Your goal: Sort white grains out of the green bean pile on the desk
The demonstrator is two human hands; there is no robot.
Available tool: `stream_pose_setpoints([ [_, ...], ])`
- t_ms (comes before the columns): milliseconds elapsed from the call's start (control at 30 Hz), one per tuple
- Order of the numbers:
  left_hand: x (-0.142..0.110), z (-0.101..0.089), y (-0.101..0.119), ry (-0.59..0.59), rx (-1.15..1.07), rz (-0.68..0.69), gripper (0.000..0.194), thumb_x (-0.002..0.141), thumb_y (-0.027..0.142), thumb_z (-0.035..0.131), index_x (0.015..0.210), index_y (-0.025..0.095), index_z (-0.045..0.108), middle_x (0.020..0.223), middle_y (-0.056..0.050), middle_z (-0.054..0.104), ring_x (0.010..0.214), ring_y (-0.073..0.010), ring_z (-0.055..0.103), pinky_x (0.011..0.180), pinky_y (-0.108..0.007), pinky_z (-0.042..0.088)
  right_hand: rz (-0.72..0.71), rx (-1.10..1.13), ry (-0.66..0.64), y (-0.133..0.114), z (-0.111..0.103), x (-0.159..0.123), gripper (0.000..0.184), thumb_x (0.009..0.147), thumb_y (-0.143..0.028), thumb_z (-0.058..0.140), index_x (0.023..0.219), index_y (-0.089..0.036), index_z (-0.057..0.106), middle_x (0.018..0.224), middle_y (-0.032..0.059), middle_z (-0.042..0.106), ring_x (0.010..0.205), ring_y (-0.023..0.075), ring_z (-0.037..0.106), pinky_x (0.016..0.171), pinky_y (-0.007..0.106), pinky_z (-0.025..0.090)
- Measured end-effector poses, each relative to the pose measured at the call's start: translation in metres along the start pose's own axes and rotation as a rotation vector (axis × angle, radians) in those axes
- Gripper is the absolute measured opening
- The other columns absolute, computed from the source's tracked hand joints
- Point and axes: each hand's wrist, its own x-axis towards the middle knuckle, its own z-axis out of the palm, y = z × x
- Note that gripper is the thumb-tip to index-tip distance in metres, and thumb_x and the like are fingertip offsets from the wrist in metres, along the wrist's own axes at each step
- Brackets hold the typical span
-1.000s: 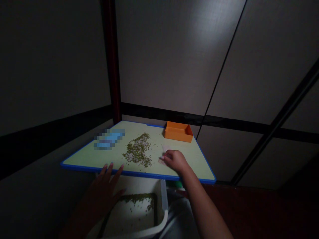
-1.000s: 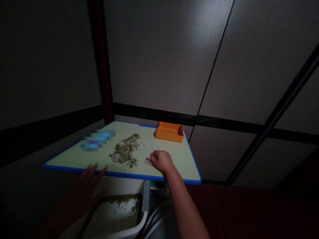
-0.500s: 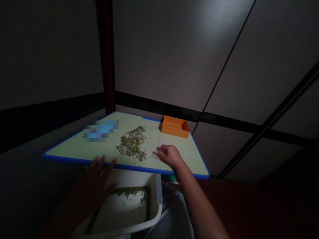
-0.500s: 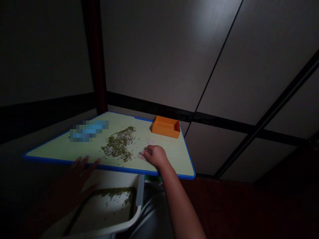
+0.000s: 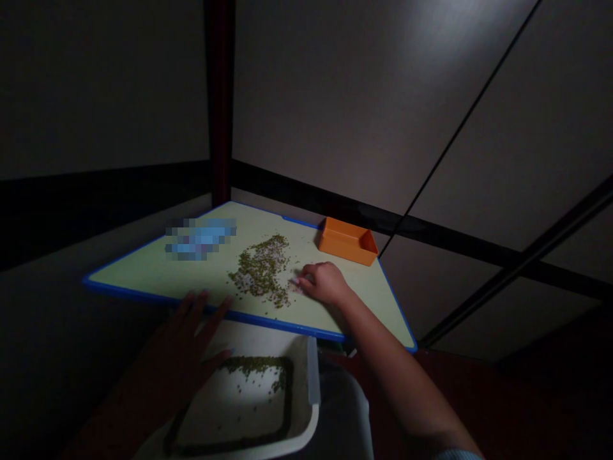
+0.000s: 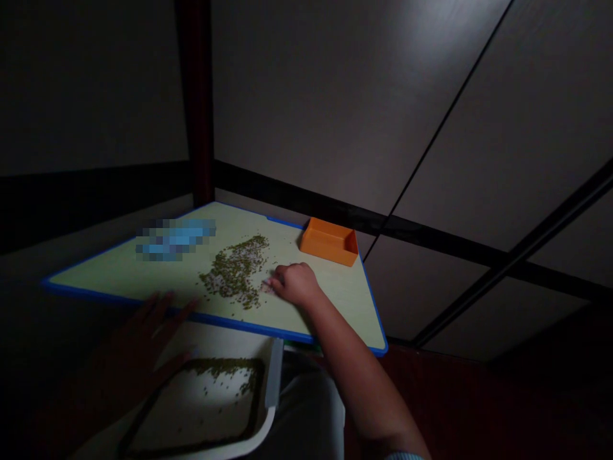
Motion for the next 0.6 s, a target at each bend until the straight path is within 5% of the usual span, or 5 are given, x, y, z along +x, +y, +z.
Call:
stream_pose_setpoints([
  [267,-0.002,-0.001,-0.001,0.012,0.016,0.019,0.071,0.087,0.058,0.044,0.148,0.022,0.038,0.15,-0.024,0.043,0.14,-0.0429,0.039,0.101,-0.056,0.046,0.04,0.425,0.064,0.019,0.014,0.005,0.021,0.089,-0.035,0.063,0.084,-0.016,0.072,0.064,-0.0009,0.063,0.058,0.0101,0.047,0.056,0.023,0.026],
  [600,-0.002,0.006,-0.003,-0.013,0.036,0.015,0.073,0.085,0.06,0.045,0.146,0.02,0.041,0.152,-0.023,0.04,0.141,-0.0432,0.036,0.103,-0.058,0.043,0.126,0.36,0.126,0.027,0.018,-0.006,0.017,0.087,-0.032,0.065,0.085,-0.016,0.072,0.068,0.0017,0.065,0.059,0.0112,0.045,0.057,0.024,0.025],
])
